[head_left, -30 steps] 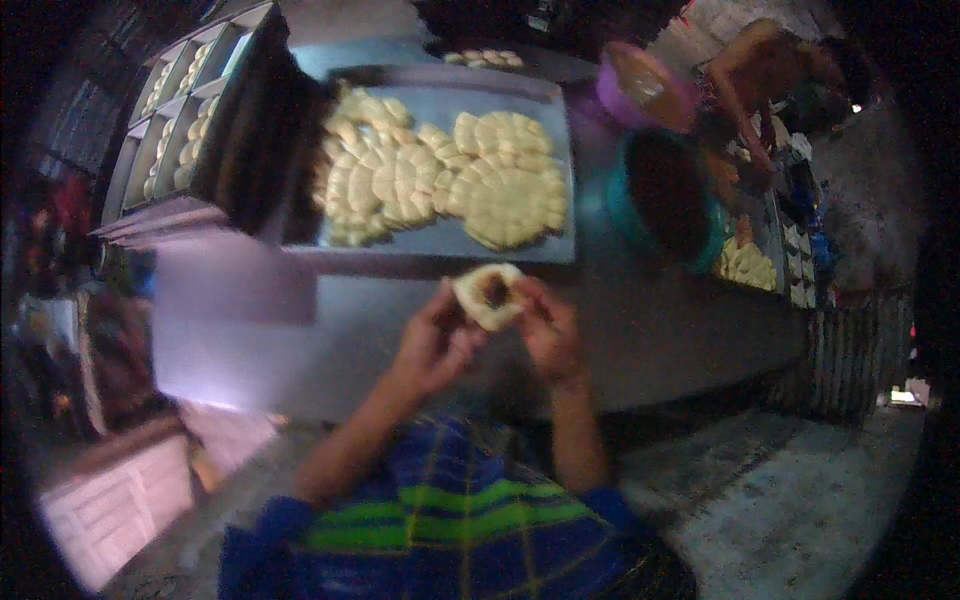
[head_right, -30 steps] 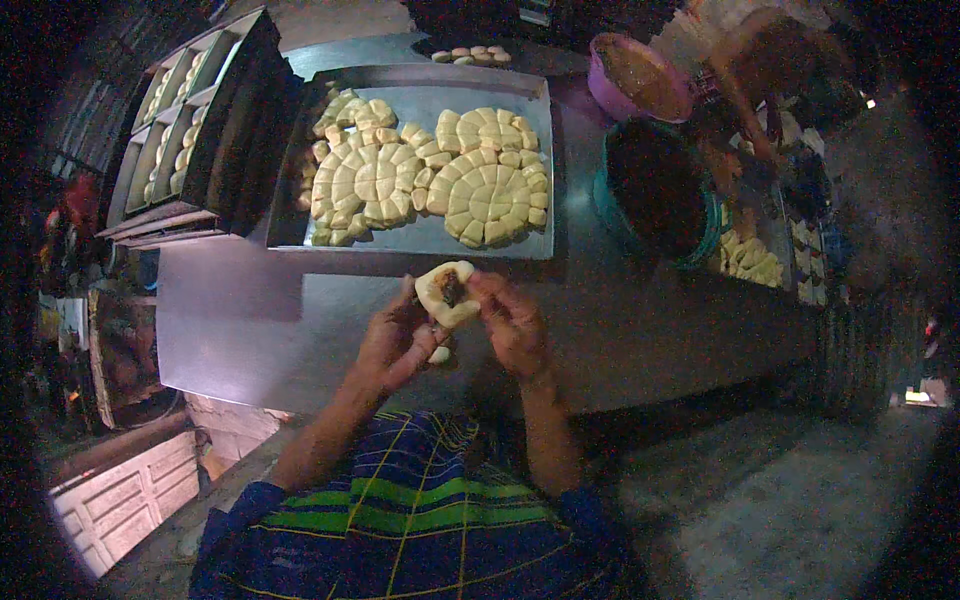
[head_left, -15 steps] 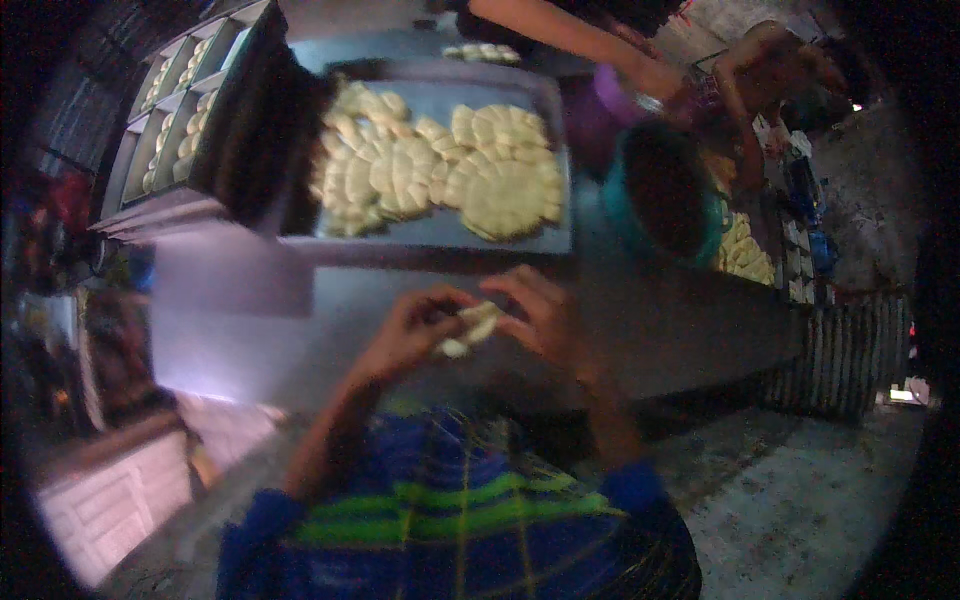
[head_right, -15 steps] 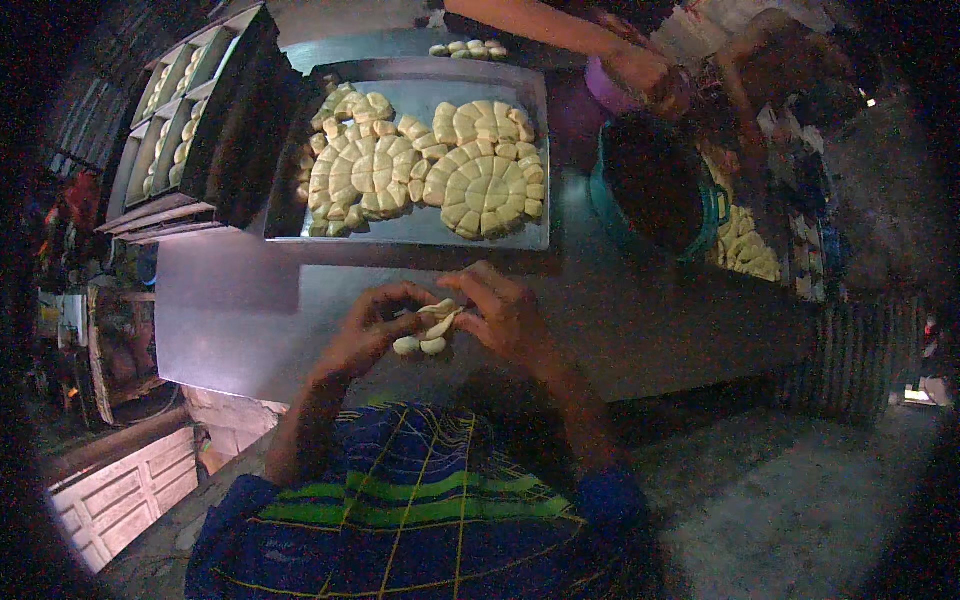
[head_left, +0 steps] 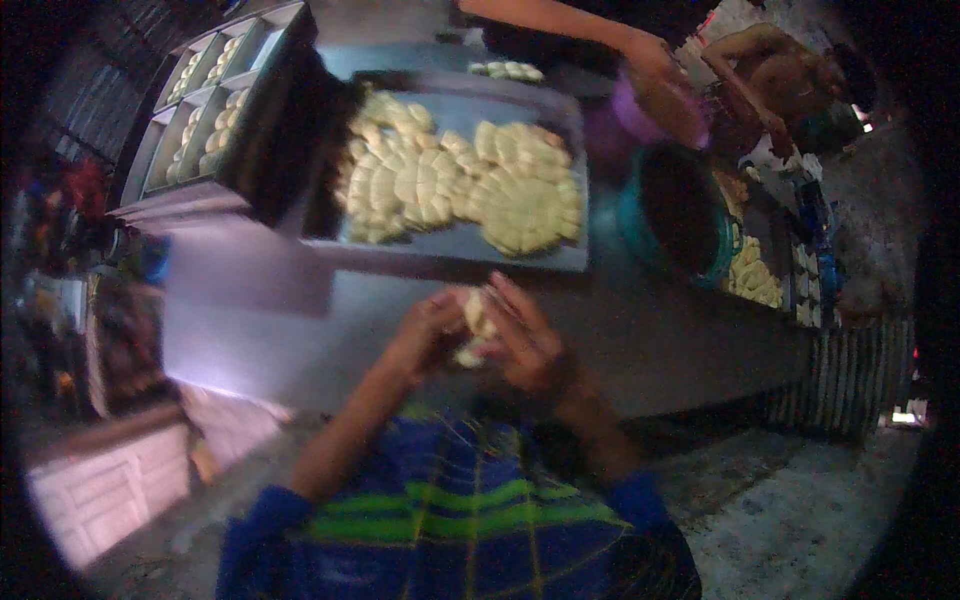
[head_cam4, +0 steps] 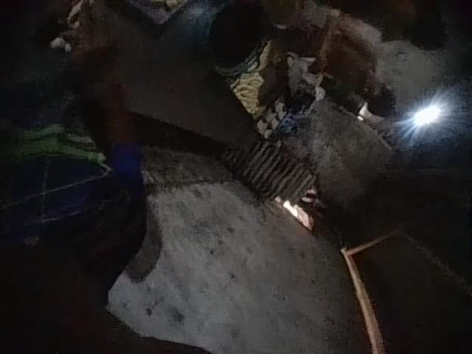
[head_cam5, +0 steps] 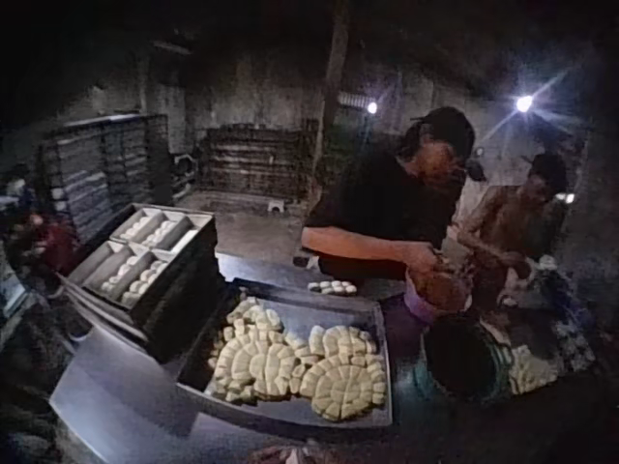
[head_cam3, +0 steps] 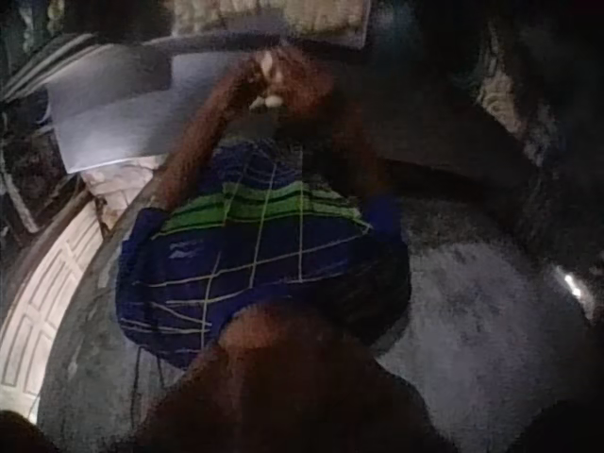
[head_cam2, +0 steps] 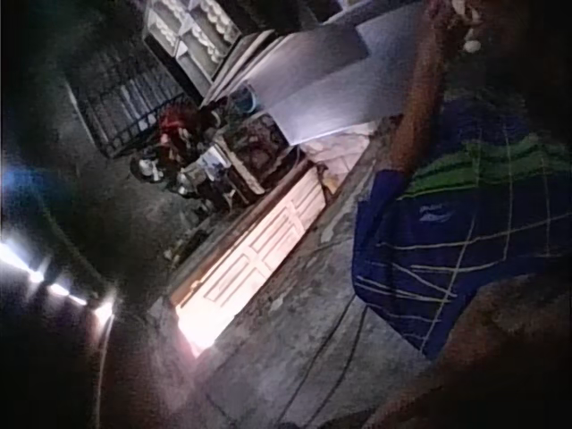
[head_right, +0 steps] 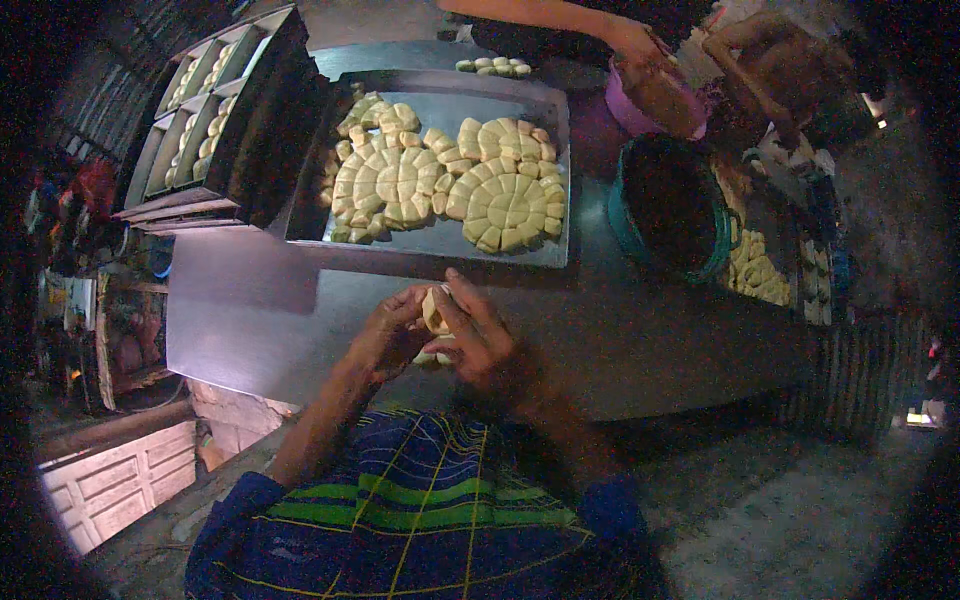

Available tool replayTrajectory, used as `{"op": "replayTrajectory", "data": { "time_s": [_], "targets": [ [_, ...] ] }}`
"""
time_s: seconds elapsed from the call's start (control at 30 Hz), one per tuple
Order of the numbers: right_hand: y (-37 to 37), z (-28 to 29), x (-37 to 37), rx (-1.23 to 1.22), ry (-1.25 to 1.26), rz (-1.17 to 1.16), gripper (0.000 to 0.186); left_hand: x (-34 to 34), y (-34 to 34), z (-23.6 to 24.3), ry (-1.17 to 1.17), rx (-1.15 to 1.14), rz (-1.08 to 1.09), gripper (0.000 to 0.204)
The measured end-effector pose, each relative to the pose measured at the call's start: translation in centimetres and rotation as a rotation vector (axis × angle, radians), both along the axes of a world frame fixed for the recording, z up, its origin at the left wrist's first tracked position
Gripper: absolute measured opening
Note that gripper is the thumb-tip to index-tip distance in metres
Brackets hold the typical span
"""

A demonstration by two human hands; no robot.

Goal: The person picks up a piece of dough, flattens it by hand, adds a scoop of filling from a bowl, and pinches the edges together to seal the bun. They repeat this process with several pieces of dough from a tray.

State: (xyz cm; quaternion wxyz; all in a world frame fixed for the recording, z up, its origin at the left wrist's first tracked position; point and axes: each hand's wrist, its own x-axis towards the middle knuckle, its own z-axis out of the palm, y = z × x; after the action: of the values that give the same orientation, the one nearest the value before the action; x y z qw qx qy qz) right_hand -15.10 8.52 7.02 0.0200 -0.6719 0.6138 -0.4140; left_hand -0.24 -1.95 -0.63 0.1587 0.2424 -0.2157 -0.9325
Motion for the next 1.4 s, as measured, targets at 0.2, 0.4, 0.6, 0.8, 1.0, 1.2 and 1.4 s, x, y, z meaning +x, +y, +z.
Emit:
{"op": "replayTrajectory", "data": {
  "time_s": [0.2, 0.4, 0.6, 0.8, 1.0, 1.2, 1.4],
  "targets": [
    [0.4, -2.8, 1.3, -0.061, 0.258, -0.186, 0.037, -0.6, 0.8, 3.8, -0.159, -0.140, 0.095, 0.030],
    [-0.5, -0.3, 2.3, 0.108, -0.661, -0.387, 0.020, -0.2, 0.3, 3.6, -0.032, -0.445, 0.058, 0.028],
    [-0.2, -3.1, 1.0, 0.121, -0.660, -0.320, 0.021, -1.8, 1.4, 3.4, -0.224, -0.640, 0.301, 0.030],
    [0.3, -2.3, 1.3, 0.060, -0.307, -0.149, 0.035, -1.4, 0.8, 2.2, -0.240, -0.292, 0.214, 0.025],
    [0.7, -2.4, -1.3, 0.162, 0.077, -0.099, 0.033, -0.6, 1.1, 2.8, -0.291, -0.636, 0.061, 0.022],
    [0.4, -1.7, -0.9, 0.345, -0.517, -0.197, 0.028, 0.1, 1.9, 3.1, -0.201, -0.729, 0.014, 0.016],
    [0.8, -3.5, -2.4, 0.399, -0.655, -0.134, 0.014, -0.1, 3.0, 2.4, -0.281, -0.701, 0.103, 0.015]
  ]
}}
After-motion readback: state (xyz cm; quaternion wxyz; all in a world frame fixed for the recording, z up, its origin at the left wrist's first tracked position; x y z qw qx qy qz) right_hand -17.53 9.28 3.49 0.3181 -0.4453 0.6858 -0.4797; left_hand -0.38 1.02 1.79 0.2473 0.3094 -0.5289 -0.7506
